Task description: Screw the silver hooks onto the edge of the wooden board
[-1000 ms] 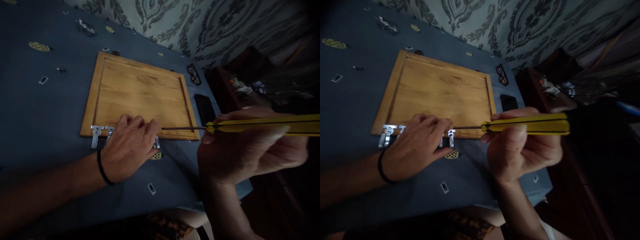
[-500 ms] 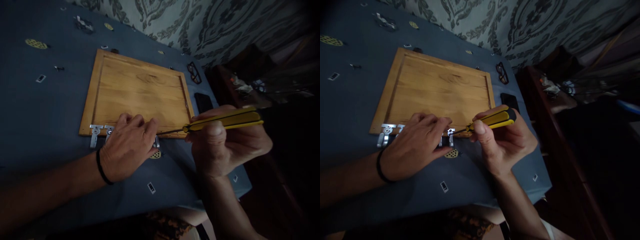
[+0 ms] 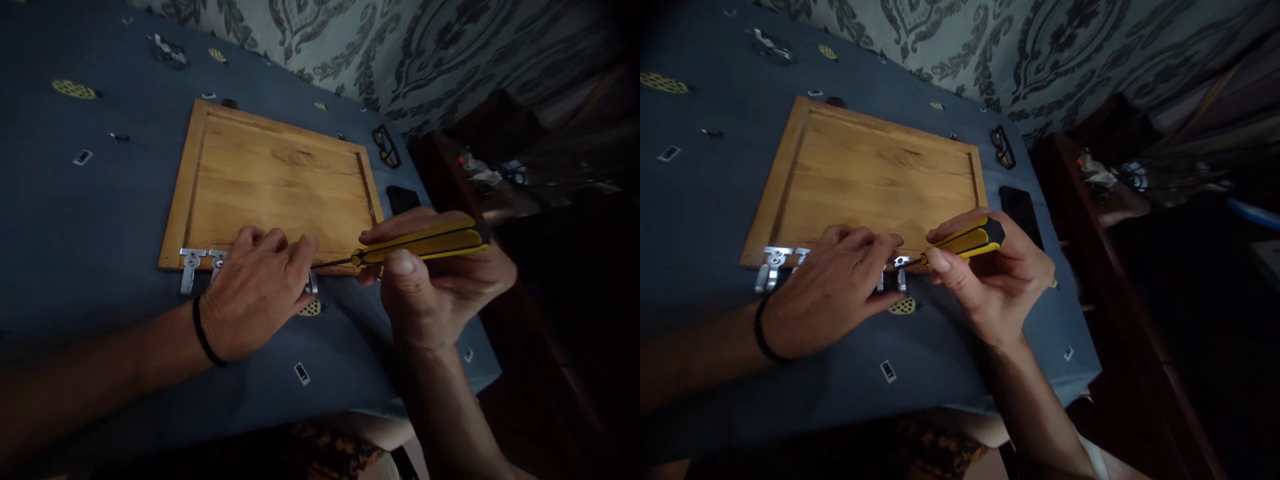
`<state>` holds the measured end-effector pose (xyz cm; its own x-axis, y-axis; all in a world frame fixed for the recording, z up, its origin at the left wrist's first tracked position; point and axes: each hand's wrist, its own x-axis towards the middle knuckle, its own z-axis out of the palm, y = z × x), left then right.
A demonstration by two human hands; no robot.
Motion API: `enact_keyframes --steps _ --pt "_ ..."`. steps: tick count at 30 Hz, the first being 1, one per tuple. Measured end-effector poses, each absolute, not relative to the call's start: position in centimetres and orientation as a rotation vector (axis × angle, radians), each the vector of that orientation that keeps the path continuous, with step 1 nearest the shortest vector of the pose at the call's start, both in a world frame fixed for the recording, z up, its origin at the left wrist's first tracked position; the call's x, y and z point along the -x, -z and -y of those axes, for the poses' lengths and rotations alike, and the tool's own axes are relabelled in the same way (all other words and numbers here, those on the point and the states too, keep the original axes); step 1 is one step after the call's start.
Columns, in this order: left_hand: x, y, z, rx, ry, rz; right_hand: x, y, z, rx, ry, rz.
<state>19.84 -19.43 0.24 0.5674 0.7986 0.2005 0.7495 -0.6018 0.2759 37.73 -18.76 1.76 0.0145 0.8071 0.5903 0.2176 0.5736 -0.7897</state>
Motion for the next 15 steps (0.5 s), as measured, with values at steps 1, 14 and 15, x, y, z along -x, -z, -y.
enact_keyframes --steps 1,14,15 --pt "-19.8 -0.3 19.4 -2.635 -0.454 -1.313 -37.8 -1.9 18.8 0.907 -0.594 1.528" --pt "-19.8 -0.4 19.3 -2.615 -0.426 -1.302 -39.1 -2.8 18.6 0.836 -0.634 1.725" --pt "-19.7 -0.4 19.4 -2.618 -0.43 -1.3 -38.9 -2.7 18.7 0.854 -0.605 1.714"
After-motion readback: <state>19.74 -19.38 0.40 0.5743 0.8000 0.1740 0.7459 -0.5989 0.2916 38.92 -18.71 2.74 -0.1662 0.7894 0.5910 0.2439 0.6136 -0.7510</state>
